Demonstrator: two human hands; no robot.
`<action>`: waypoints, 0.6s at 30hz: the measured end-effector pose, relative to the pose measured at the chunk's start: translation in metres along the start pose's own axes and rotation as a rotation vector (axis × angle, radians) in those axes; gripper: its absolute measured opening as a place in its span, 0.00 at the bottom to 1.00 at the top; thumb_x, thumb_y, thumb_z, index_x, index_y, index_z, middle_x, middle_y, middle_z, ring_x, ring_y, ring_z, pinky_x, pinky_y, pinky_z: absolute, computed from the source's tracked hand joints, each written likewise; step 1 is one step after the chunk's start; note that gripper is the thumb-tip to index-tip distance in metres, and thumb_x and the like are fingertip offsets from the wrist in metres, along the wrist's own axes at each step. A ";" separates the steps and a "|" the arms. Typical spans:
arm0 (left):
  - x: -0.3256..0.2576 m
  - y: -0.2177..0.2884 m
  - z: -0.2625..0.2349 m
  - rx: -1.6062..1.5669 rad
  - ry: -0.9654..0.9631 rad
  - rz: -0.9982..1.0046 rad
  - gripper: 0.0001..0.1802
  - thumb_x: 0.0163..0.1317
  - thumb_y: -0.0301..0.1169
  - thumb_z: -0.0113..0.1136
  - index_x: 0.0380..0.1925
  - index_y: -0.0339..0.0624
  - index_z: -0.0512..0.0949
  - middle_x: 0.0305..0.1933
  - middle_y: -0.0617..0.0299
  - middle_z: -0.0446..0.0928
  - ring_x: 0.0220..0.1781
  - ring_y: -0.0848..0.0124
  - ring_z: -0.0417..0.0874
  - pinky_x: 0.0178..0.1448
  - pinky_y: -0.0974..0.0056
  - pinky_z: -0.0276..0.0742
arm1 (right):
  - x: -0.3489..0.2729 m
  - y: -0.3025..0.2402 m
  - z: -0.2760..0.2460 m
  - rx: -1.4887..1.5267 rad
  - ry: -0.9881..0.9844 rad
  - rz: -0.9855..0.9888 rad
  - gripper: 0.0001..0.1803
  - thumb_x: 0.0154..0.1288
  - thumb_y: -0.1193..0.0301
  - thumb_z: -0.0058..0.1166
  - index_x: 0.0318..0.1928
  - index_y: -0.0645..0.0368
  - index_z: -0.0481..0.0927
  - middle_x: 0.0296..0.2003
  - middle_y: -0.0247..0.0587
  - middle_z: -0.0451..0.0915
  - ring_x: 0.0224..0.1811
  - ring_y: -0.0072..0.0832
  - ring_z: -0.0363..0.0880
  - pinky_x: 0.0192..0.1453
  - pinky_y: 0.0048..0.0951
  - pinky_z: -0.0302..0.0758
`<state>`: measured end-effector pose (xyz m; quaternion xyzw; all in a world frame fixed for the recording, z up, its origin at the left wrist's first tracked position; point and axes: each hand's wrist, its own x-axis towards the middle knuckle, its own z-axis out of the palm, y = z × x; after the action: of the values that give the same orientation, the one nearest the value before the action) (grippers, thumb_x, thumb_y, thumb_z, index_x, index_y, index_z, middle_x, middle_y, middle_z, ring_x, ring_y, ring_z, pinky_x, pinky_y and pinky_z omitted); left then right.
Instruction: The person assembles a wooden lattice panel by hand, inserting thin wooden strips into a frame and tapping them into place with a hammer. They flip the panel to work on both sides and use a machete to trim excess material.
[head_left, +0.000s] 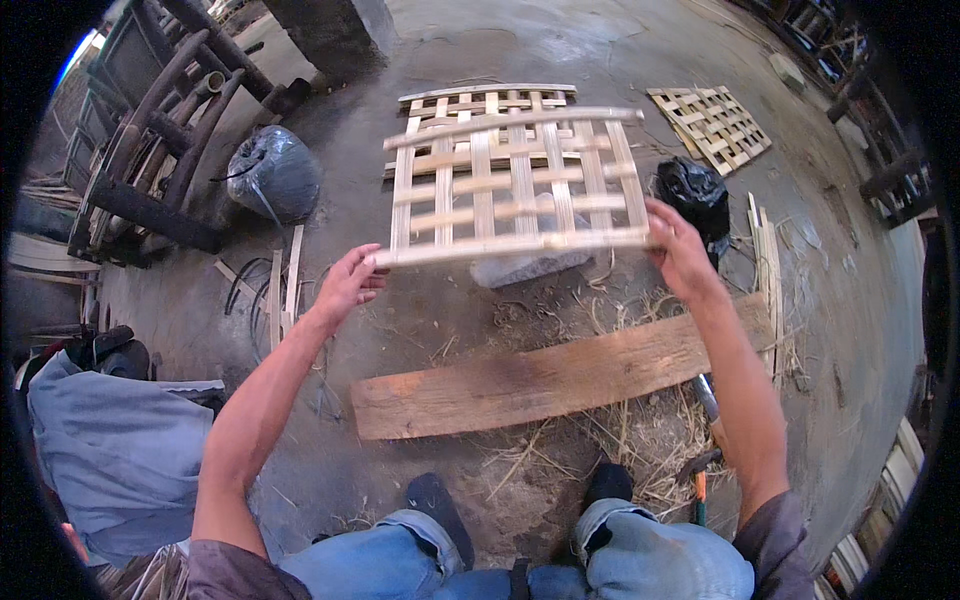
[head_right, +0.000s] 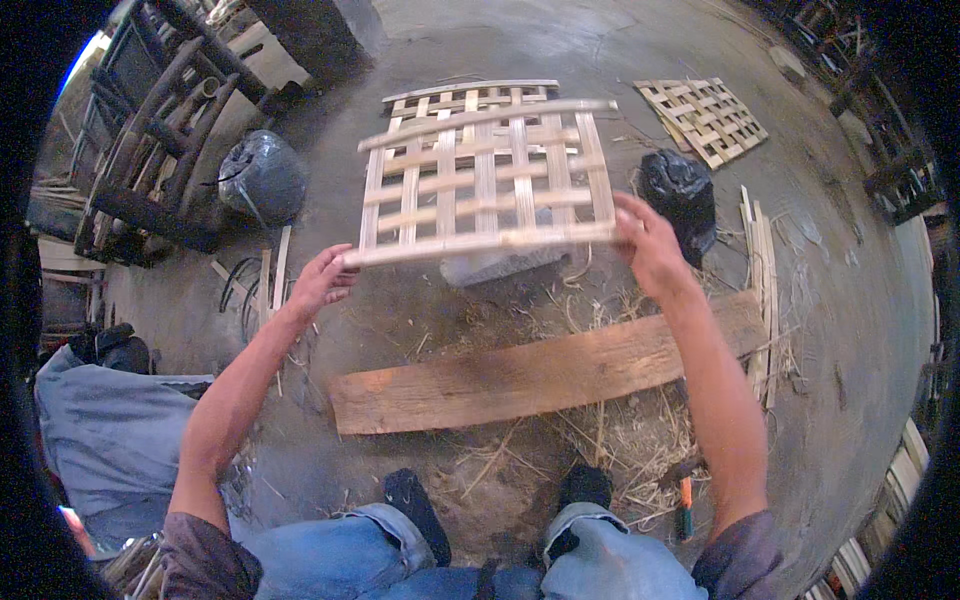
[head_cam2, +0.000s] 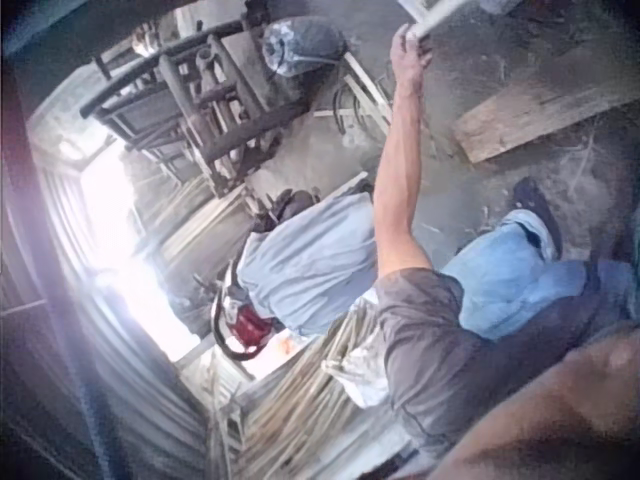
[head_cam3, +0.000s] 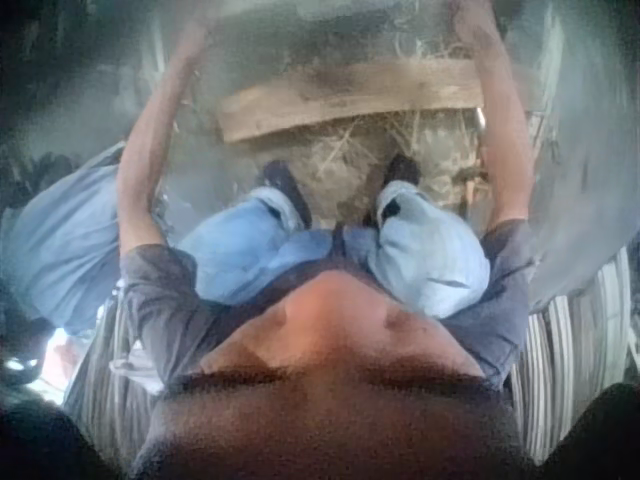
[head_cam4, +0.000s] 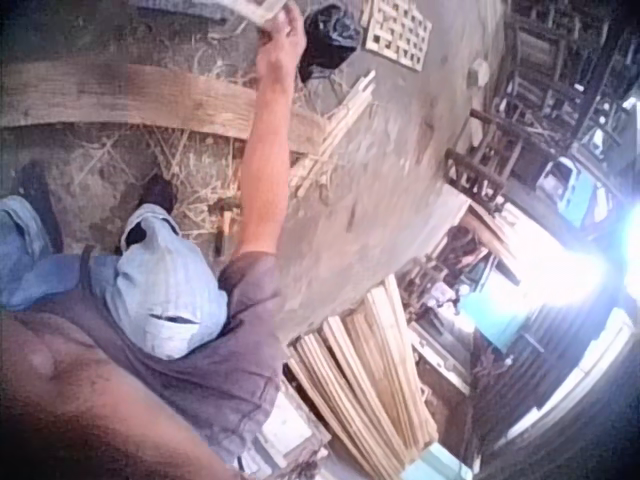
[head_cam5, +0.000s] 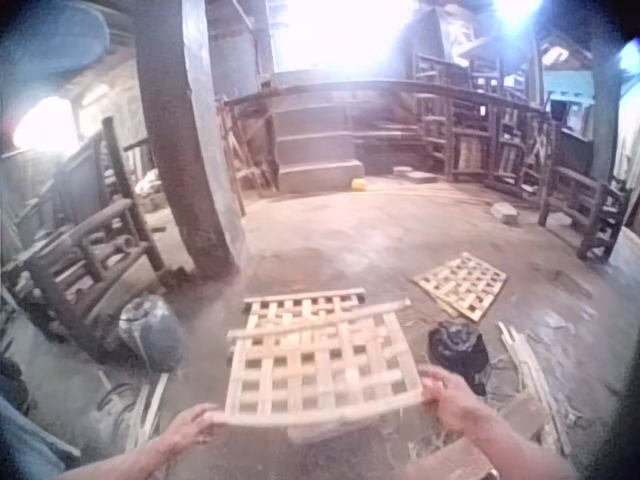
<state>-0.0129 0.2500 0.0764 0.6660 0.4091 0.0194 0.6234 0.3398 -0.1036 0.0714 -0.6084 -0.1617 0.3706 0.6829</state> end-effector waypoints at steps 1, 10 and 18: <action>0.002 -0.005 -0.006 0.025 0.025 -0.015 0.26 0.75 0.42 0.49 0.68 0.48 0.63 0.50 0.62 0.78 0.46 0.74 0.79 0.47 0.68 0.75 | 0.026 -0.007 0.003 -0.007 -0.039 -0.027 0.23 0.72 0.65 0.52 0.65 0.59 0.70 0.48 0.32 0.79 0.47 0.21 0.76 0.49 0.26 0.74; 0.013 -0.081 -0.042 0.079 0.069 -0.100 0.21 0.73 0.37 0.50 0.64 0.46 0.68 0.49 0.61 0.80 0.45 0.75 0.79 0.47 0.66 0.77 | 0.216 0.004 0.022 -0.021 -0.020 -0.086 0.24 0.71 0.67 0.54 0.64 0.60 0.71 0.51 0.36 0.79 0.52 0.25 0.77 0.53 0.29 0.76; 0.009 -0.110 -0.059 0.014 0.086 -0.147 0.20 0.72 0.35 0.52 0.61 0.45 0.70 0.49 0.61 0.80 0.45 0.76 0.79 0.47 0.69 0.76 | 0.239 0.042 0.009 -0.471 0.142 -0.096 0.19 0.67 0.67 0.59 0.56 0.60 0.79 0.56 0.43 0.78 0.55 0.31 0.77 0.55 0.35 0.76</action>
<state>-0.0959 0.2905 -0.0084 0.6370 0.4837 -0.0007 0.6003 0.4818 0.0701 -0.0213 -0.7669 -0.2239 0.2459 0.5489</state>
